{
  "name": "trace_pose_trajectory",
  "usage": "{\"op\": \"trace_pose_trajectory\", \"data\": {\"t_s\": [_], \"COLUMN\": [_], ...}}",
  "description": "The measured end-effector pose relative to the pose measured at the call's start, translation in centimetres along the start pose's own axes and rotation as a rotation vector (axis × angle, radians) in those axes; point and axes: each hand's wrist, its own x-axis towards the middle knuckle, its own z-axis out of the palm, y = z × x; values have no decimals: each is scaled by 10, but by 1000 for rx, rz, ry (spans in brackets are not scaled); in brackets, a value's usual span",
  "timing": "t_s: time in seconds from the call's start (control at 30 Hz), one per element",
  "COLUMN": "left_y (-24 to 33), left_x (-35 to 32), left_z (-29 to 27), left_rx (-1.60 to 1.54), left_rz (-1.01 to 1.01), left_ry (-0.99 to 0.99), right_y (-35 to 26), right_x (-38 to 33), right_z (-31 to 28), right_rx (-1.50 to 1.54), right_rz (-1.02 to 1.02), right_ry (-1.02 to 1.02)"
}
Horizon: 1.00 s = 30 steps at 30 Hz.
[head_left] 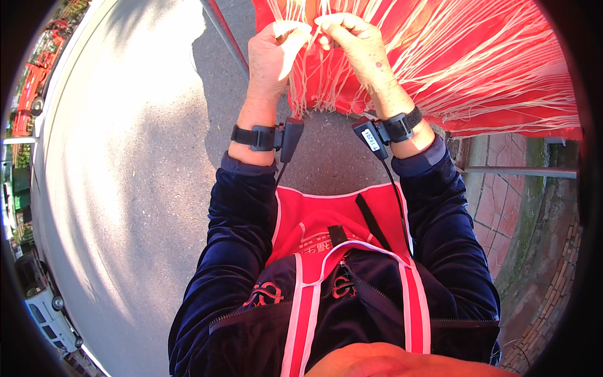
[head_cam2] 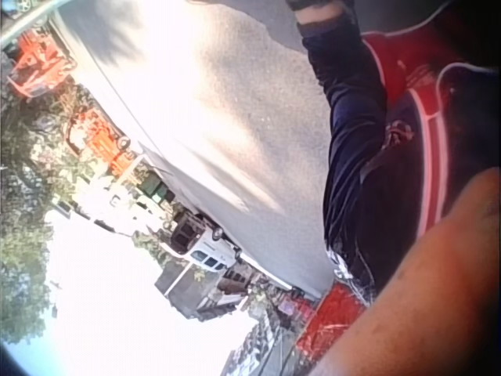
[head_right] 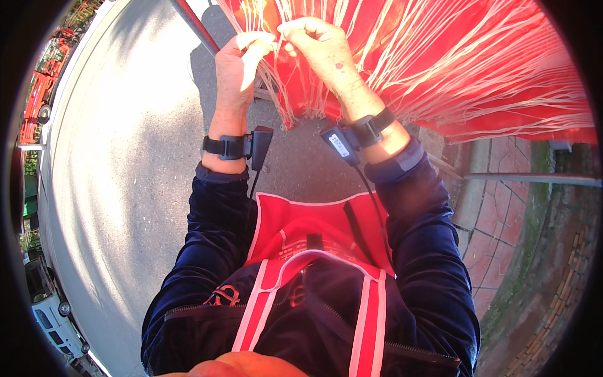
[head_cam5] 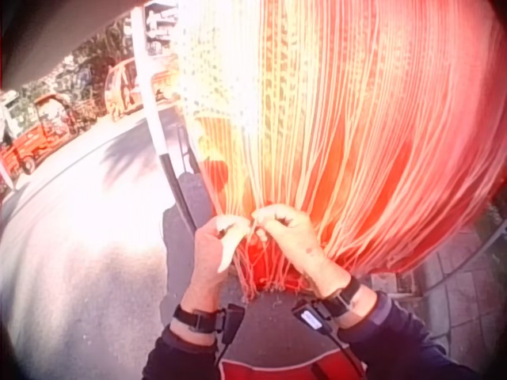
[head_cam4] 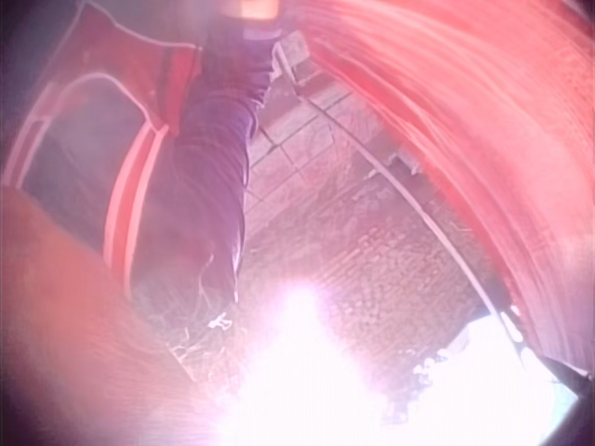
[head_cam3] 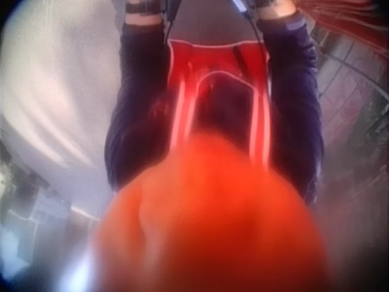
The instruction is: The person ties red threads together on a metal frame, then lifts and rotates the frame to adjust the threads. They place bamboo sticks into slots along the top edge of the frame to secure the threads.
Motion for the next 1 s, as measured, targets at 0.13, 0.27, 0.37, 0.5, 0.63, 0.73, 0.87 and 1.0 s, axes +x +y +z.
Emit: {"op": "trace_pose_trajectory", "data": {"t_s": [0.13,0.27,0.37,0.5,0.63,0.73,0.87,1.0], "left_y": [1,9,13,14,12,10,8,9], "left_x": [2,-1,1,1,3,4,5,6], "left_z": [-1,4,6,6,3,0,-2,-2], "left_rx": [-115,278,317,300,276,316,321,358], "left_rz": [-48,129,73,93,40,28,34,47], "left_ry": [-34,-54,-59,-71,-106,-100,-96,-100], "right_y": [0,-1,-1,0,3,2,0,1], "right_x": [0,0,4,4,2,1,0,2], "right_z": [-1,1,2,1,-1,-5,-7,-7], "right_rx": [13,26,44,25,17,8,22,-13], "right_rz": [5,-5,-7,0,17,8,-20,-13], "right_ry": [8,-17,-23,-15,-19,-59,-89,-74]}}
